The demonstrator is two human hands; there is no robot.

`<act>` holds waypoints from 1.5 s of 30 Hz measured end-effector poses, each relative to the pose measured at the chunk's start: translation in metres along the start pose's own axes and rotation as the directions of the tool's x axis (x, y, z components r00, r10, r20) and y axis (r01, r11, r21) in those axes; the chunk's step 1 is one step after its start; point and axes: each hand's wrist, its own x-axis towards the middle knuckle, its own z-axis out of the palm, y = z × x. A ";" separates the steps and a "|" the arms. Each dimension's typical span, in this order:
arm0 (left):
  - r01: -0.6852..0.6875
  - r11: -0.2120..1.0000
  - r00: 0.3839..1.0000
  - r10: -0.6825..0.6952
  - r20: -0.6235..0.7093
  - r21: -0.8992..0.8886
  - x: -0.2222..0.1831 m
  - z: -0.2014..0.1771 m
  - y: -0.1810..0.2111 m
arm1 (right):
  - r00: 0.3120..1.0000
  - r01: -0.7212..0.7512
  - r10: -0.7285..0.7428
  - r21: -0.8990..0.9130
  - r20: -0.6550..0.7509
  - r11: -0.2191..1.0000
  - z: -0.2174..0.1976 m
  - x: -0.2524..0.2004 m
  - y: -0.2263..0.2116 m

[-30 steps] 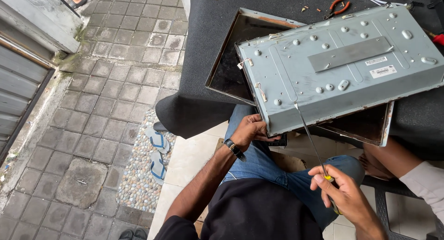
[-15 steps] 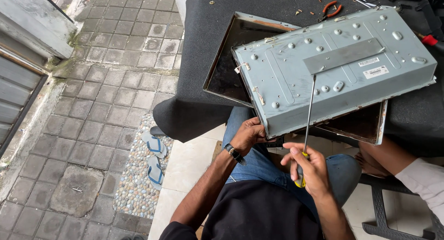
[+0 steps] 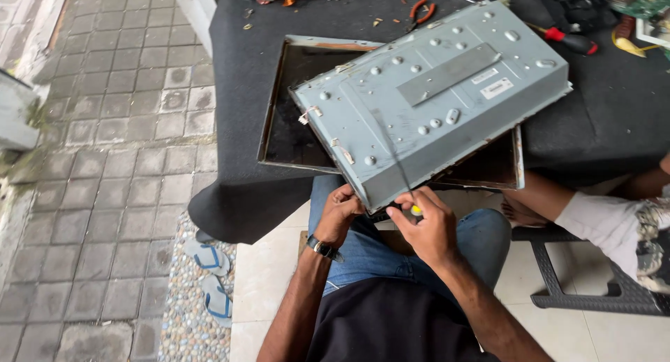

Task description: Disassembling a flat-screen monitor by prying open the outer casing with a screwdriver and removing the internal panel.

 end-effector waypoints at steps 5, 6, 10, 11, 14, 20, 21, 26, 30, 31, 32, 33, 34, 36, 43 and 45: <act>-0.015 0.999 1.000 0.015 0.008 0.045 0.000 -0.006 0.002 | 0.985 0.172 -0.168 -0.148 0.043 0.974 -0.010 0.021 0.000; -0.025 0.998 1.000 0.026 -0.003 0.053 -0.001 -0.008 0.002 | 0.971 0.230 -0.218 -0.140 0.096 0.963 -0.013 0.025 0.000; -0.055 0.997 0.999 0.055 0.001 0.059 -0.002 -0.008 0.005 | 0.918 0.346 -0.311 -0.114 0.248 0.931 -0.024 0.043 -0.009; -0.048 0.997 0.999 0.047 0.011 0.062 -0.004 -0.008 0.009 | 0.922 0.340 -0.305 -0.121 0.239 0.933 -0.024 0.047 -0.012; -0.039 0.995 0.999 0.036 0.030 0.089 -0.006 -0.007 0.014 | 0.889 0.384 -0.333 -0.115 0.315 0.916 -0.030 0.057 -0.018; -0.042 0.997 0.998 0.038 0.058 0.060 -0.023 0.028 0.050 | 0.861 0.396 -0.323 -0.121 0.392 0.910 -0.033 0.066 -0.019; -0.071 0.995 0.995 0.066 0.078 0.065 -0.023 0.031 0.049 | 0.862 0.401 -0.325 -0.131 0.390 0.907 -0.033 0.066 -0.018; -0.189 0.980 0.977 0.181 0.110 0.068 -0.026 0.037 0.047 | 0.855 0.423 -0.349 -0.127 0.383 0.897 -0.031 0.065 -0.019; -0.241 0.970 0.965 0.236 0.117 0.031 -0.017 0.021 0.026 | 0.853 0.411 -0.338 -0.112 0.397 0.905 -0.034 0.066 -0.018; -0.254 0.967 0.962 0.248 0.116 0.036 -0.010 0.009 0.015 | 0.856 0.411 -0.341 -0.111 0.389 0.905 -0.033 0.066 -0.016; -0.263 0.964 0.960 0.258 0.108 0.035 -0.011 0.011 0.015 | 0.849 0.419 -0.349 -0.104 0.396 0.902 -0.033 0.066 -0.018; -0.261 0.965 0.959 0.257 0.123 0.022 -0.012 0.012 0.015 | 0.852 0.411 -0.345 -0.095 0.394 0.907 -0.034 0.066 -0.020; -0.259 0.966 0.957 0.255 0.141 0.009 -0.012 0.013 0.016 | 0.856 0.402 -0.339 -0.088 0.390 0.912 -0.035 0.067 -0.022; -0.262 0.965 0.953 0.259 0.155 -0.005 -0.013 0.021 0.021 | 0.854 0.408 -0.347 -0.084 0.387 0.909 -0.037 0.067 -0.022; -0.257 0.966 0.948 0.258 0.183 -0.031 0.001 -0.002 -0.011 | 0.863 0.402 -0.353 -0.068 0.362 0.913 -0.033 0.067 -0.015; -0.250 0.967 0.949 0.255 0.184 -0.046 0.004 -0.006 -0.018 | 0.856 0.408 -0.358 -0.061 0.373 0.911 -0.032 0.068 -0.014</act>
